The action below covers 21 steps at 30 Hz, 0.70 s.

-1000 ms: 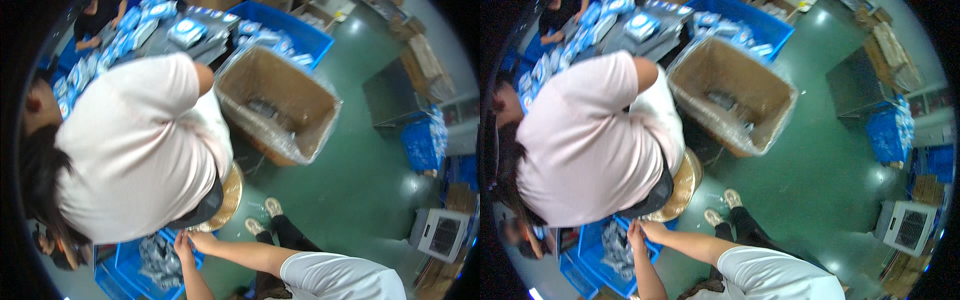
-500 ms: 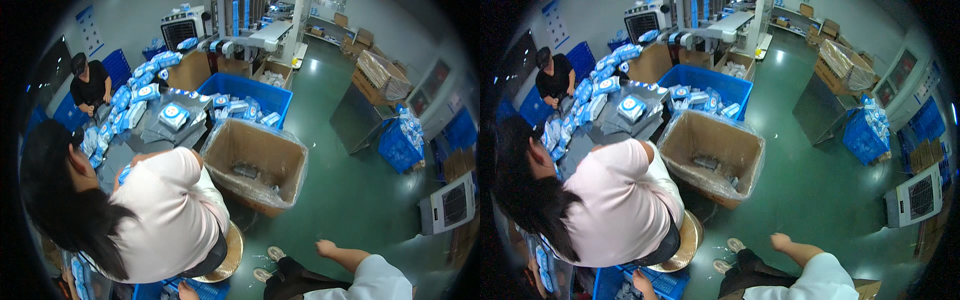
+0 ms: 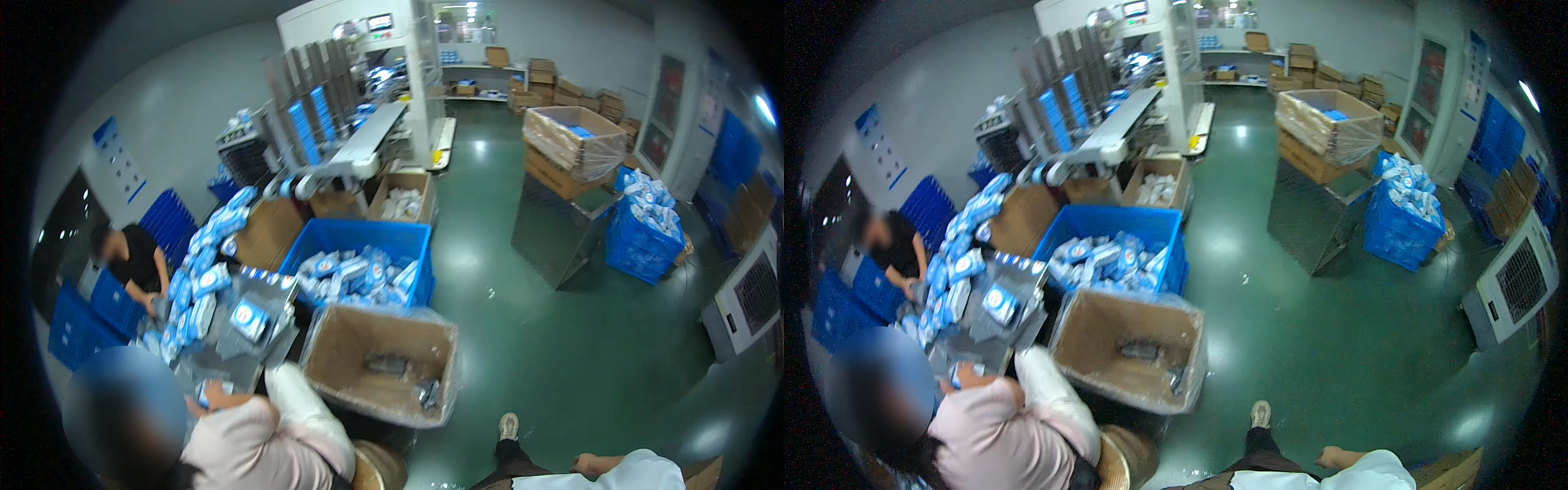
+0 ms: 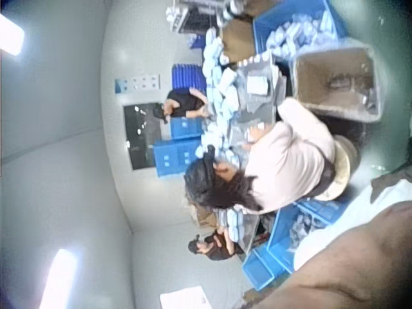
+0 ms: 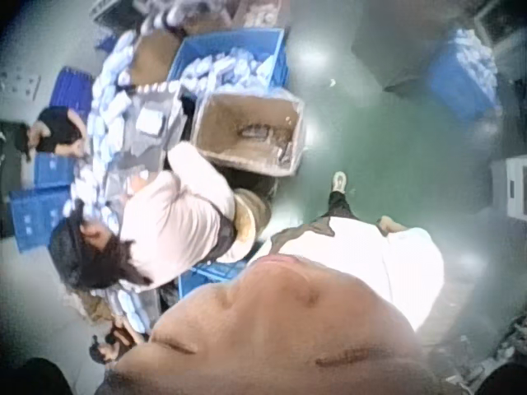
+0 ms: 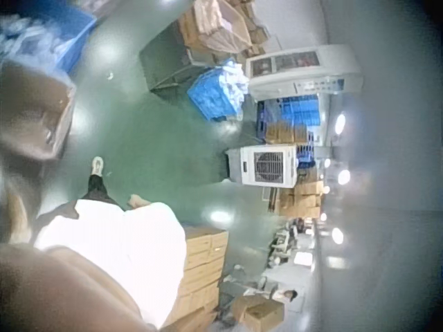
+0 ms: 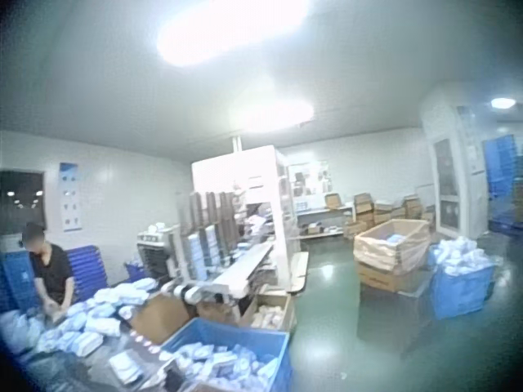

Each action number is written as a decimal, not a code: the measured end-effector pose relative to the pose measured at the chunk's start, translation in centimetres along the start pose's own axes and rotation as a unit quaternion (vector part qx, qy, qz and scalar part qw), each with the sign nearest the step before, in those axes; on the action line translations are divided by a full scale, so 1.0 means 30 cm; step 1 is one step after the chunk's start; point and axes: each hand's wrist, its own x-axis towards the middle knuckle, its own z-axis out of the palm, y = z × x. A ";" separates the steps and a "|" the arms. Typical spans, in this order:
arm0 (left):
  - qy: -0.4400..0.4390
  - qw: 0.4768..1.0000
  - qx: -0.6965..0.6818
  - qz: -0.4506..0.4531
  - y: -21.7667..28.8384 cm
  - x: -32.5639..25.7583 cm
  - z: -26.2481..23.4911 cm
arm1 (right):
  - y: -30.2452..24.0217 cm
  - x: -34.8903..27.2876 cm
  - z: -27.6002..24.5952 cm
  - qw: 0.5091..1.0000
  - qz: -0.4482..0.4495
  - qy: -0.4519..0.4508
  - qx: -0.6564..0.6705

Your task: The person assembles blue plastic containers by placing lids onto bases and inserting them into a packaging machine. They also handle packaged items, moving them from a table to a box, and retrieve blue lids from a container to continue the assembly process.

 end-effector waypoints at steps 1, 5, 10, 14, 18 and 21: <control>-0.002 0.999 -0.001 0.042 0.160 0.041 -0.017 | -0.071 -0.039 -0.099 0.998 0.023 0.025 0.053; -0.037 0.985 -0.013 0.166 0.739 0.133 -0.070 | -0.043 0.183 -0.400 0.987 -0.071 0.084 0.121; -0.104 0.958 0.007 0.267 1.329 0.208 -0.102 | -0.096 0.245 -0.922 0.958 -0.090 0.180 0.203; -0.155 0.937 0.034 0.310 1.687 0.286 -0.073 | -0.137 0.284 -1.353 0.942 -0.079 0.238 0.223; -0.193 0.925 0.051 0.323 1.954 0.447 -0.049 | -0.161 0.415 -1.637 0.926 -0.058 0.256 0.271; -0.212 0.917 0.050 0.333 2.184 0.589 -0.069 | -0.115 0.521 -1.812 0.940 -0.026 0.238 0.244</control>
